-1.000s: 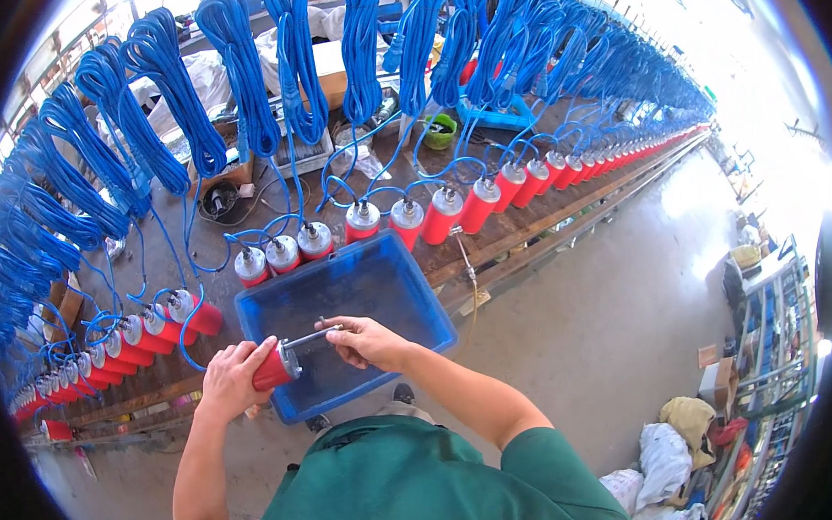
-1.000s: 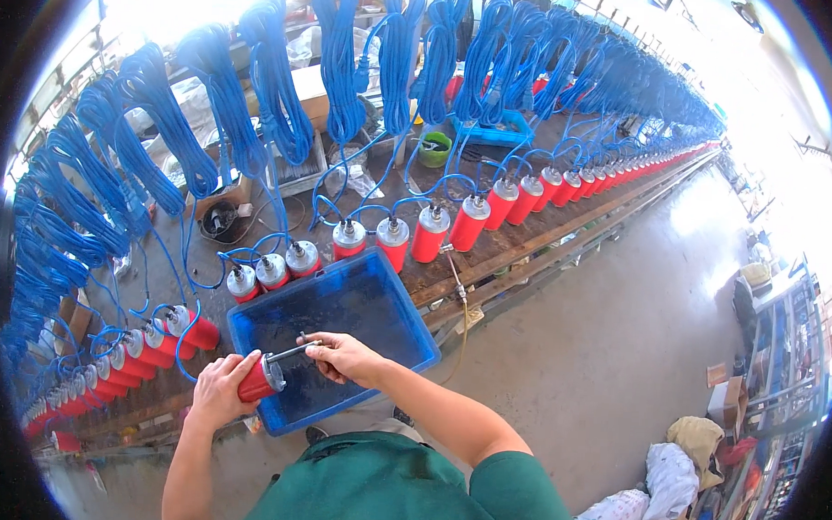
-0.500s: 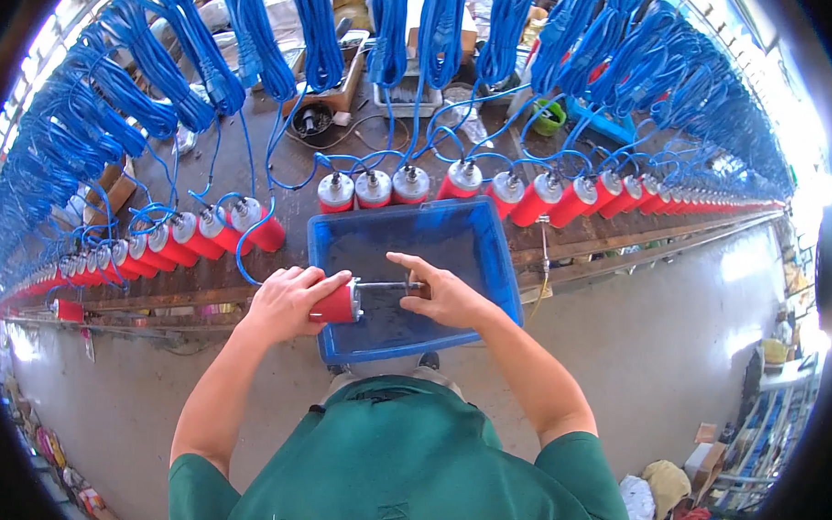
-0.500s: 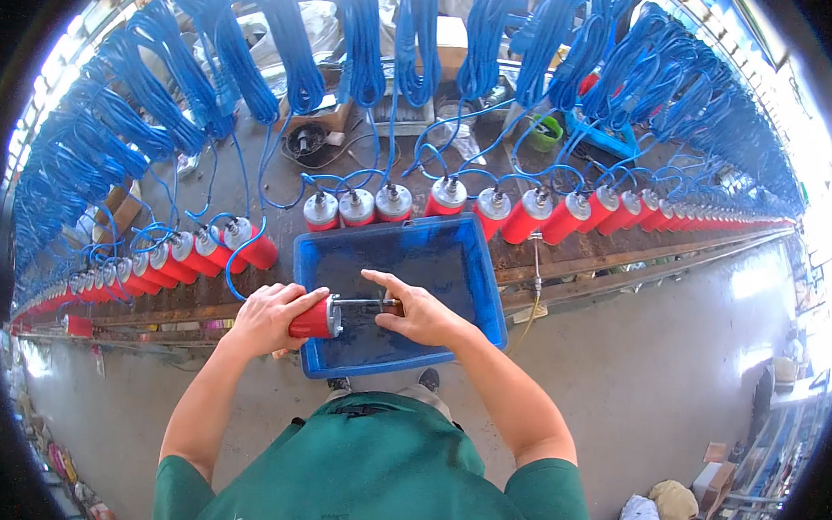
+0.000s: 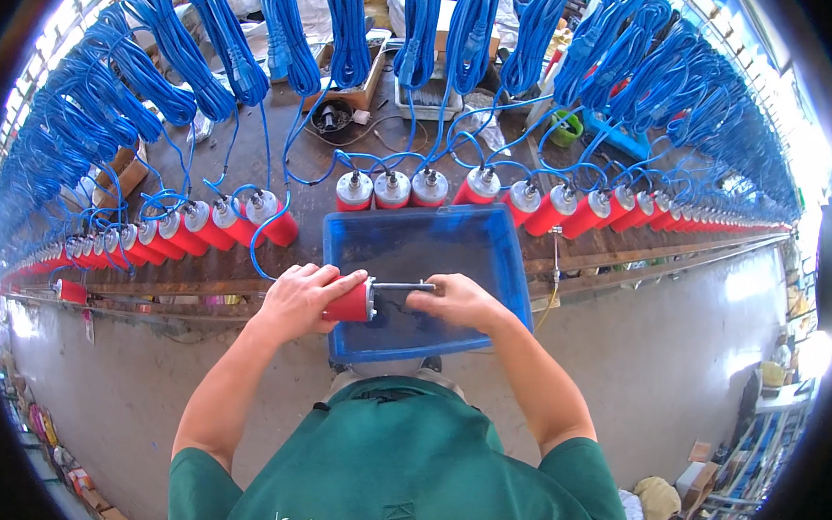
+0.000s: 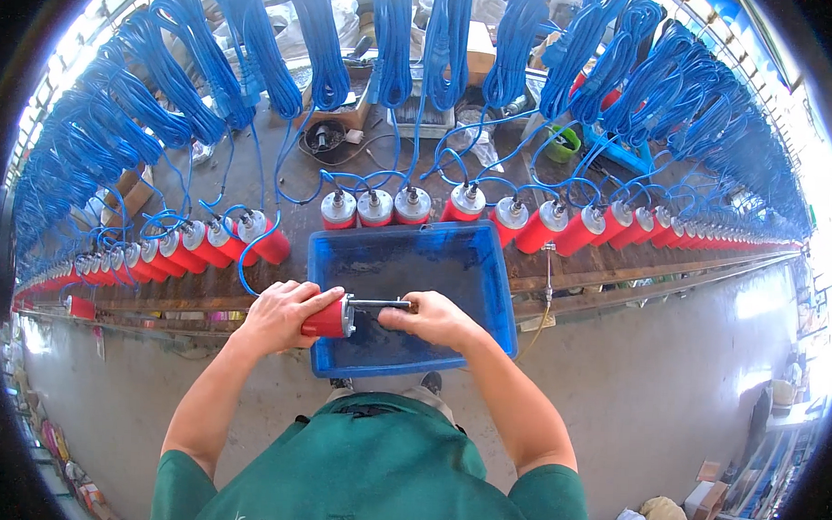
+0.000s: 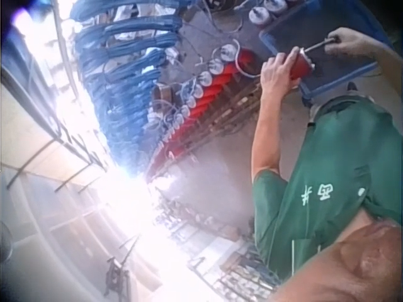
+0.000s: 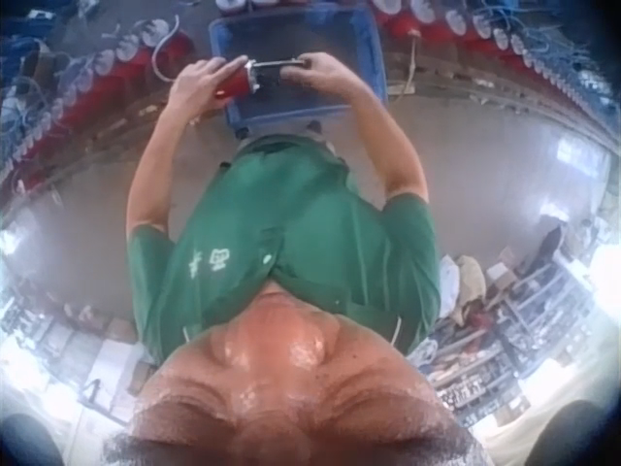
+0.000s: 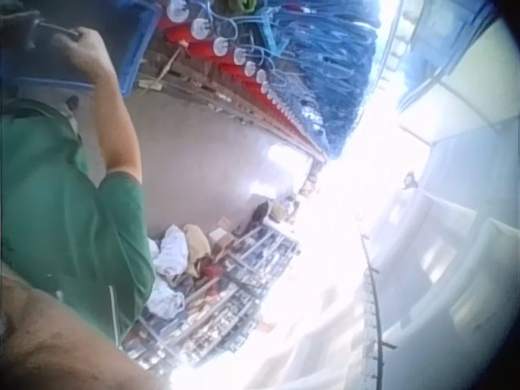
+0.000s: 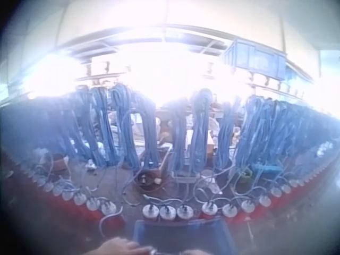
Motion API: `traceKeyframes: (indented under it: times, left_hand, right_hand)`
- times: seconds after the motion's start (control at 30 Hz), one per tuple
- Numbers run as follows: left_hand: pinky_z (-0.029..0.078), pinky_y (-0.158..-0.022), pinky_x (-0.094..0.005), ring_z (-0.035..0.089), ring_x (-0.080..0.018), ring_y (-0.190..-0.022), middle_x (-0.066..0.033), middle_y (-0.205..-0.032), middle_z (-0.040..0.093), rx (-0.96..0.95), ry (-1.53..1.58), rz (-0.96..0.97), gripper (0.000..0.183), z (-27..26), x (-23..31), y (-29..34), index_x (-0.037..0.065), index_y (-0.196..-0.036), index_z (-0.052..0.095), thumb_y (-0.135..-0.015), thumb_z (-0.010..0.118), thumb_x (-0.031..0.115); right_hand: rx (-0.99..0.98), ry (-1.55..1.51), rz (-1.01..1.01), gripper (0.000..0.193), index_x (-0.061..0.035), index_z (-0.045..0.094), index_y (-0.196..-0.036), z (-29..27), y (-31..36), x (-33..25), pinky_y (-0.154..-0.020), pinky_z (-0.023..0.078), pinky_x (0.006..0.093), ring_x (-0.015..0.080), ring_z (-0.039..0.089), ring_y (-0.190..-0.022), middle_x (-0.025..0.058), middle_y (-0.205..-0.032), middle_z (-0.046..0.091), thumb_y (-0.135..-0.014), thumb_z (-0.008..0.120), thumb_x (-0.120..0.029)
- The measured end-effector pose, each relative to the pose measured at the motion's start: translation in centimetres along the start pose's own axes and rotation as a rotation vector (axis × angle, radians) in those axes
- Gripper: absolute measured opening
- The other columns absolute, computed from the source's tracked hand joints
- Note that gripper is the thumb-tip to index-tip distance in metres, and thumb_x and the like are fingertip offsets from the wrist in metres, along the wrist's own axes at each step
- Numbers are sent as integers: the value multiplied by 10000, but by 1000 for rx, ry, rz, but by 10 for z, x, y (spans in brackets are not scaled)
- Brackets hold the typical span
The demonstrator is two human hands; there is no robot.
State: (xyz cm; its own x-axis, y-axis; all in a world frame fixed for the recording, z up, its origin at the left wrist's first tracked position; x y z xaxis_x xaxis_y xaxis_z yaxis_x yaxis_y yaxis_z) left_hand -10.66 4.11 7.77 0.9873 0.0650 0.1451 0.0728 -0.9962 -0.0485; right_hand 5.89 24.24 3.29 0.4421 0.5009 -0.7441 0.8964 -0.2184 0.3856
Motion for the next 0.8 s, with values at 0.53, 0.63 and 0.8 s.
traceKeyframes:
  times: [0.53,0.63,0.8]
  left_hand:
    - [553,-955,-401,674,-254,-1057,-25,-1226,660,-45,-43,9,1059,1,-1,1,346,-1620,462,-680,950,334]
    - [554,-953,-406,677,-255,-1055,-26,-1227,660,-47,-64,26,1061,5,0,-1,348,-1623,456,-682,944,345]
    - [556,-927,-415,683,-260,-1060,-25,-1207,657,-63,-74,25,1050,9,-1,-1,365,-1622,452,-686,925,328]
  right_hand:
    - [-102,-275,-306,519,-137,638,-1460,3,5,-5,-877,522,312,182,590,-946,88,-1196,582,-966,602,21]
    - [-22,-52,-232,514,-77,547,-1535,-13,-5,-29,-918,558,384,247,688,-1011,164,-1329,622,-1046,620,-221]
    - [-303,469,-156,388,-32,750,-1195,9,-41,-43,-931,548,470,383,714,-1054,214,-1102,744,-1034,651,-371]
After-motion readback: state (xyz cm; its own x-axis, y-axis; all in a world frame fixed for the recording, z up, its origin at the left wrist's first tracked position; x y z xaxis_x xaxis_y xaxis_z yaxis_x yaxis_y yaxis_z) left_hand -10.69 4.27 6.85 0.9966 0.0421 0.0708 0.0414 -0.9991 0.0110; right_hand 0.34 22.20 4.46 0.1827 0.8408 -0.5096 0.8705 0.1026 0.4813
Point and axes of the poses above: each hand's wrist, its own y-axis away from the middle knuckle, its own z-axis out of the palm, x = y × z, the point moved 6 cm from there along -y, towards the middle knuckle
